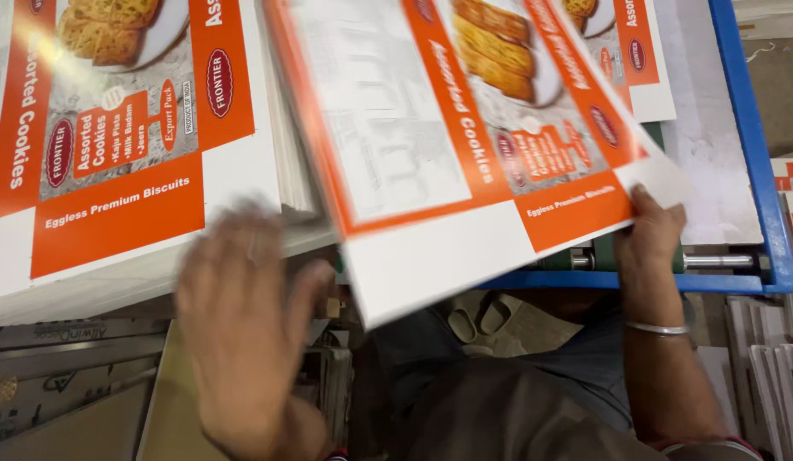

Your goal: The person sits and repeatedly picks up printed paper sheets from a stack on the left, places them onto a blue roller machine, and then moves the processed sheets to a pile on the right.

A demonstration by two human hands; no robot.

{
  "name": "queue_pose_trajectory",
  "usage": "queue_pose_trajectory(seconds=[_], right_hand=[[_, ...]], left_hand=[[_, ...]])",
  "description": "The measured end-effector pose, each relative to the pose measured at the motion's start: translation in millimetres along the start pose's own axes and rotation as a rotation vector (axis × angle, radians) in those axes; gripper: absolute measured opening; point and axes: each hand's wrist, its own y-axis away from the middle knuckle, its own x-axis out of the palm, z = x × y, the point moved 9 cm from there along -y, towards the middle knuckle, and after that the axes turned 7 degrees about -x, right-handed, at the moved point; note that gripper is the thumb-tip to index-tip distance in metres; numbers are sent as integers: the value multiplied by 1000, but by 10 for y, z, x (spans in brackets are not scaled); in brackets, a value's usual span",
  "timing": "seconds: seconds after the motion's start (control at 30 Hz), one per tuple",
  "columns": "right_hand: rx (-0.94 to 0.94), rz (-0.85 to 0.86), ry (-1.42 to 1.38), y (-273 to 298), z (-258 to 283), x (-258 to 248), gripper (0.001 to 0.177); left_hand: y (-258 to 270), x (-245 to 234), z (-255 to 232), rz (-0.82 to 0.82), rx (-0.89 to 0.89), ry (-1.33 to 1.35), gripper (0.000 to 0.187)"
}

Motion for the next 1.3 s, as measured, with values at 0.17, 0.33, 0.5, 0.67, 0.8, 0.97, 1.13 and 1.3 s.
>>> queue_pose_trajectory(seconds=[0.17, 0.33, 0.5, 0.67, 0.8, 0.97, 1.13, 1.3], right_hand=[[-167, -138, 137, -275, -48, -1081, 43], [-241, -163, 285, -119, 99, -1720, 47], [-224, -141, 335, 432, 287, -1911, 49], [-222, -153, 421, 851, 470, -1988, 45], [-271, -126, 363, 816, 525, -1776, 45], [-363, -41, 414, 428, 424, -1436, 42], [-280, -222, 305, -31, 23, -1430, 40], [21, -191, 253, -3, -439, -1340, 36]], left_hand=[[-175, 172, 486, -82, -77, -98, 43], [-88, 204, 568, -151, -84, -51, 36], [-58, 277, 643, -239, -74, -119, 22], [-21, 254, 672, -273, -70, -57, 18], [27, 289, 737, -281, -95, -59, 18], [22, 295, 796, -303, -116, -45, 16], [-12, 247, 765, -308, -126, -30, 19], [-108, 177, 694, -274, -132, -71, 21]])
